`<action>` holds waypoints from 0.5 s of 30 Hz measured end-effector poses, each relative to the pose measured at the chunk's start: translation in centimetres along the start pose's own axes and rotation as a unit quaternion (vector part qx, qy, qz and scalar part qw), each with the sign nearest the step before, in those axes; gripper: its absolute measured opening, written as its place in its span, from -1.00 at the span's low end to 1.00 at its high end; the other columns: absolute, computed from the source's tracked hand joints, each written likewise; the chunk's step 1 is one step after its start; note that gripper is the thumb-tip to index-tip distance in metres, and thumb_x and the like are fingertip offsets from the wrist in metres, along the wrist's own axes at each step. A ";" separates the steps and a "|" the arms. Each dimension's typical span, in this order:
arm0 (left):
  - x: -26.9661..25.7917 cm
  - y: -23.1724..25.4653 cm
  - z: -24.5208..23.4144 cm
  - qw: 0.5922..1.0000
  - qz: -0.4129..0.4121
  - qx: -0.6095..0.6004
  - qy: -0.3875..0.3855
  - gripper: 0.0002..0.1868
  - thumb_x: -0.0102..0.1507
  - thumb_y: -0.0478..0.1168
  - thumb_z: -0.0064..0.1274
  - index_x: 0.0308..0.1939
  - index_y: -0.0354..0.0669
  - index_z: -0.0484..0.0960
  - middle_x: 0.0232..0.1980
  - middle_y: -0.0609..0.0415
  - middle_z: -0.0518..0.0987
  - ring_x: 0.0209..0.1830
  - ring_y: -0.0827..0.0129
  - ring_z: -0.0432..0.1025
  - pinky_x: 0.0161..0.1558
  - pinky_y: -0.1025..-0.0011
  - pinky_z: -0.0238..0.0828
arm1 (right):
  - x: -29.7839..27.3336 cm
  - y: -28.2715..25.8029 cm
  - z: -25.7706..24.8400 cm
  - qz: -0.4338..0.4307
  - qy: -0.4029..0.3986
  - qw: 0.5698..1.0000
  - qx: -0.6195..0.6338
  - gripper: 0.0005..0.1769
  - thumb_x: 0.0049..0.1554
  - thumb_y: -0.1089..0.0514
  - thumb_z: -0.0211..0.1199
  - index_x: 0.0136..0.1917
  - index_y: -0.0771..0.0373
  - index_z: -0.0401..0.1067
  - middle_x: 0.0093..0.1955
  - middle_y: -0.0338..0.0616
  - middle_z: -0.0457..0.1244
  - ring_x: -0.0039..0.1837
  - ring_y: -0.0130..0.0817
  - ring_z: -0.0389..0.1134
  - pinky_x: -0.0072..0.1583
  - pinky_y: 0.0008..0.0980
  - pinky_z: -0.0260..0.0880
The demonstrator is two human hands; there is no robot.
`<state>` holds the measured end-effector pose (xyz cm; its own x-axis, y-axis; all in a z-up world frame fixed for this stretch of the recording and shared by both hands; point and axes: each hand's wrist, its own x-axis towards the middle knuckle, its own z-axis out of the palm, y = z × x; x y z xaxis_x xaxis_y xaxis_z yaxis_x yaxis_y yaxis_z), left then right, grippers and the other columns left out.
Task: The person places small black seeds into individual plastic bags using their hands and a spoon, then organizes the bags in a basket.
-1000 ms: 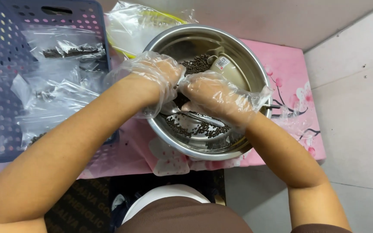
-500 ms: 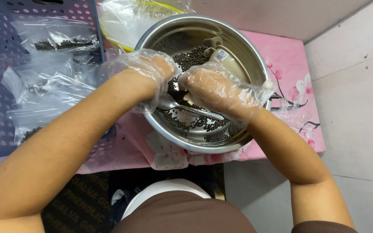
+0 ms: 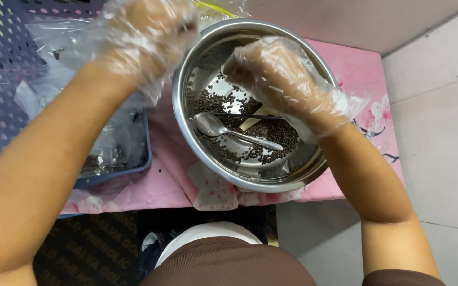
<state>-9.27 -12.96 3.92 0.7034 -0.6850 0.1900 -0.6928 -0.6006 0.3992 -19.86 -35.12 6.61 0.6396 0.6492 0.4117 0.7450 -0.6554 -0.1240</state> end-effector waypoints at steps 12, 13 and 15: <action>6.6 -2.3 2.5 0.900 -0.119 0.315 -0.278 -0.61 0.26 -0.10 0.25 0.09 -0.21 0.66 -0.05 -0.08 0.69 -0.03 0.04 0.58 0.00 0.11 0.57 | 4.6 1.4 1.0 0.073 -0.040 0.996 0.013 -0.93 0.31 0.16 0.36 0.01 0.16 0.51 -0.16 -0.20 0.39 -0.15 -0.20 0.40 -0.07 -0.18 0.37; 6.9 -2.6 3.3 0.892 -0.147 0.290 -0.315 -0.58 0.24 -0.20 0.23 0.18 -0.13 0.62 0.04 -0.04 0.67 0.05 0.07 0.56 0.01 0.12 0.58 | 6.1 -0.8 -0.4 0.297 -0.013 0.922 0.247 -0.91 0.26 0.21 0.25 -0.11 0.21 0.51 -0.18 -0.21 0.38 -0.12 -0.36 0.39 -0.01 -0.38 0.44; 7.6 -2.2 3.2 0.884 -0.168 0.268 -0.345 -0.50 0.22 -0.31 0.21 0.27 -0.05 0.58 0.12 0.01 0.65 0.12 0.10 0.55 0.01 0.14 0.60 | 6.6 -1.1 -1.1 0.486 0.020 0.750 0.448 -0.81 0.21 0.27 0.14 -0.22 0.25 0.51 -0.19 -0.22 0.36 -0.09 -0.53 0.38 0.05 -0.59 0.51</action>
<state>-2.89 -18.14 1.59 0.7474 -0.4086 -0.5239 -0.5693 -0.8004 -0.1879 -16.64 -30.57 10.45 0.9701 0.0087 -0.2426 -0.2308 -0.2764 -0.9329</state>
